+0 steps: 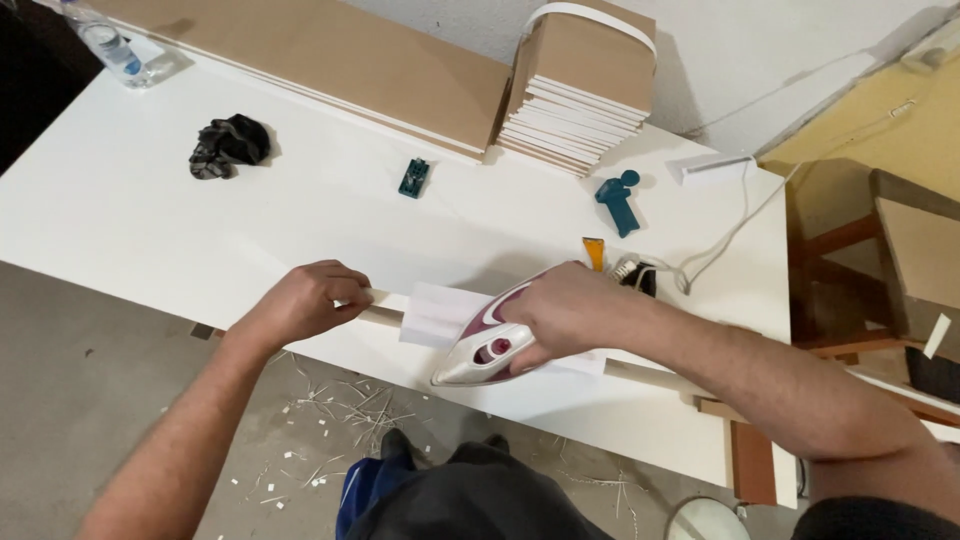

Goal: The person places a white strip onto a long wooden plank and uses a clothes iron to press it along the length of the plank. After ironing, the person flips the plank and uses a blue sanding block to smooth the surface of the wood.

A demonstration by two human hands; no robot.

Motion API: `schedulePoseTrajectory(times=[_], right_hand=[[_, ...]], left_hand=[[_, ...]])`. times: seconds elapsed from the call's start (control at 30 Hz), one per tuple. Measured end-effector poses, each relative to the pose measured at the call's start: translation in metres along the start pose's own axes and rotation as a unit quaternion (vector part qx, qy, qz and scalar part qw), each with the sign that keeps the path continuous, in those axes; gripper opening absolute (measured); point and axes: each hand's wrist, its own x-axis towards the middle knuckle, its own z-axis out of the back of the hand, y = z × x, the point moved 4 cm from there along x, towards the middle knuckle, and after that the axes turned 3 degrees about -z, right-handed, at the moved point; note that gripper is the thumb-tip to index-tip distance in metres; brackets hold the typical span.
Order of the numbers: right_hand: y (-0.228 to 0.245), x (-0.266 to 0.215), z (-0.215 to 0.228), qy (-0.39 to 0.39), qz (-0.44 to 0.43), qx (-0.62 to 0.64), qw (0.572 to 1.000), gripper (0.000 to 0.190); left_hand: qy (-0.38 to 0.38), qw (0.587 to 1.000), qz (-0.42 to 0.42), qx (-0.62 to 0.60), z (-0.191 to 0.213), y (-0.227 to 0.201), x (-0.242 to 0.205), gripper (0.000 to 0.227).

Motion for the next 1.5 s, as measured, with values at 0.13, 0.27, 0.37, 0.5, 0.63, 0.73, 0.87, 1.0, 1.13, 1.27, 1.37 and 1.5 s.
schedulePoseTrajectory(times=[0.13,0.27,0.37,0.5,0.63,0.73,0.87,1.0,1.13,1.27,1.37,1.5], right_hand=[[0.022,0.034,0.024,-0.008,0.024,-0.009,1.000,0.053],[0.037,0.057,0.042,-0.021,0.042,-0.005,0.999,0.051],[0.039,0.057,0.046,-0.017,0.044,0.000,0.999,0.051],[0.025,0.031,0.032,0.003,0.031,0.013,0.999,0.053],[0.002,-0.010,0.009,0.003,0.017,0.006,1.000,0.051],[-0.022,-0.041,-0.015,0.008,-0.008,0.014,1.000,0.052],[-0.038,-0.057,-0.031,-0.007,-0.026,0.021,0.999,0.051],[-0.019,-0.023,-0.005,0.019,-0.033,0.026,0.999,0.050],[0.002,0.027,0.016,-0.016,0.007,0.016,1.000,0.051],[0.023,0.066,0.039,-0.058,0.040,0.015,0.997,0.052],[0.029,0.061,0.041,-0.046,0.038,0.014,0.998,0.050],[0.012,0.026,0.028,-0.022,0.015,0.029,0.999,0.051]], left_hand=[[0.002,1.000,-0.006,-0.007,-0.001,0.001,-0.002,0.006],[-0.002,1.000,-0.011,-0.023,0.002,-0.003,-0.001,0.005],[0.000,1.000,-0.016,-0.016,0.006,-0.007,-0.001,0.005],[0.013,1.000,-0.003,-0.008,0.003,-0.004,-0.003,0.006],[0.016,1.000,0.006,-0.008,0.003,-0.003,-0.004,0.007],[0.017,1.000,0.011,-0.002,0.004,-0.005,-0.003,0.007],[0.023,1.000,0.015,0.009,0.005,-0.007,-0.001,0.008],[0.020,1.000,0.019,0.009,0.001,-0.001,0.001,0.007],[0.016,1.000,0.014,-0.011,0.004,-0.006,0.002,0.005],[0.006,1.000,0.009,-0.022,0.006,-0.008,0.000,0.006],[0.010,1.000,0.010,-0.021,0.008,-0.012,-0.002,0.007],[0.024,0.999,0.019,-0.031,0.007,-0.008,-0.003,0.006]])
